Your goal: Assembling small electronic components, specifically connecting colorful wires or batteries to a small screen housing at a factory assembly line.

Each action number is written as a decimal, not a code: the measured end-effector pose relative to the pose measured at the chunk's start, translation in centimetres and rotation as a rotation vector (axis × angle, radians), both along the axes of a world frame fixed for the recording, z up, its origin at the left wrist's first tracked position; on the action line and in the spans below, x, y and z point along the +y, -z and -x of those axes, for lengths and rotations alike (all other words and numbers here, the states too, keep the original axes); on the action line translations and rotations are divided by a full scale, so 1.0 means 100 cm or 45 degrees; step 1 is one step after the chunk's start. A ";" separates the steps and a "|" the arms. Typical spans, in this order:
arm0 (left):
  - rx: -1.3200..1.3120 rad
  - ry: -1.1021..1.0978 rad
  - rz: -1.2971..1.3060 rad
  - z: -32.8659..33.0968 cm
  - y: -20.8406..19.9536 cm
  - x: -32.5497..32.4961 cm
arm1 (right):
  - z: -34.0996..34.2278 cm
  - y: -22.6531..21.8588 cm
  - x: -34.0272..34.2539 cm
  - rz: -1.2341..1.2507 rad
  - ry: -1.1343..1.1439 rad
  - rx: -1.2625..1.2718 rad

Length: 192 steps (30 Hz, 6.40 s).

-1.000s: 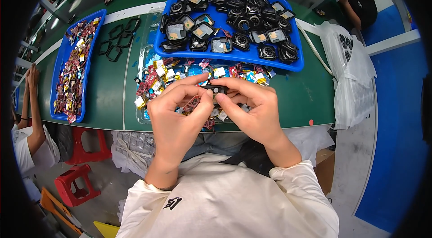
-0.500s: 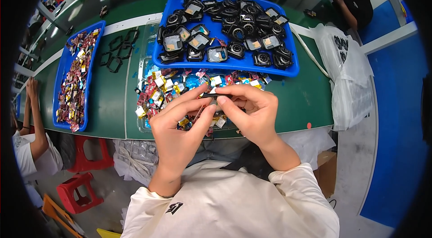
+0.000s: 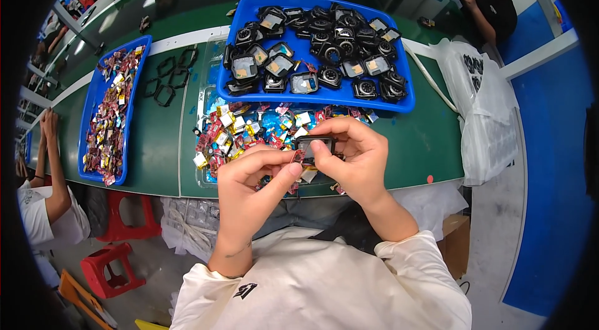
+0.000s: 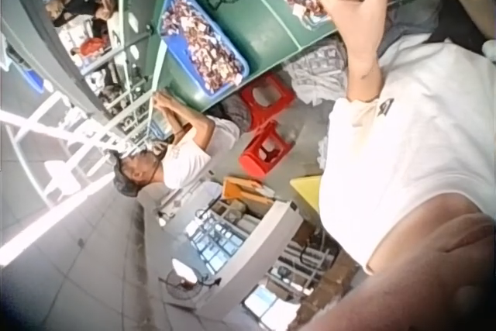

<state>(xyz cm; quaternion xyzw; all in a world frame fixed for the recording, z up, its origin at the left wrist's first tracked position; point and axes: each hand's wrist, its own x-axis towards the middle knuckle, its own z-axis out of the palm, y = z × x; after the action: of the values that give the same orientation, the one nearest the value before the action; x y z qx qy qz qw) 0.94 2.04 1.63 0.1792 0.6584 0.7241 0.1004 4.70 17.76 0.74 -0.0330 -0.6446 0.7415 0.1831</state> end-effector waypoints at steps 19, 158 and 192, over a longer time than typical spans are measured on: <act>-0.280 -0.014 -0.202 0.002 0.005 -0.001 | 0.000 0.001 -0.002 -0.397 0.060 0.305; 0.566 -0.840 0.166 0.024 0.033 -0.063 | 0.011 -0.025 0.036 -1.053 -0.017 0.385; -0.165 0.275 0.002 -0.007 0.006 -0.034 | -0.015 0.002 0.003 -0.590 -0.250 0.378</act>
<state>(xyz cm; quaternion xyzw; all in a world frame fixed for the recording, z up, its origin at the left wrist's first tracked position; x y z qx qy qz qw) 1.63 -1.38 1.00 0.2019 0.6280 0.7186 0.2203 6.20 18.06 0.55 0.1809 -0.7630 0.5855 0.2055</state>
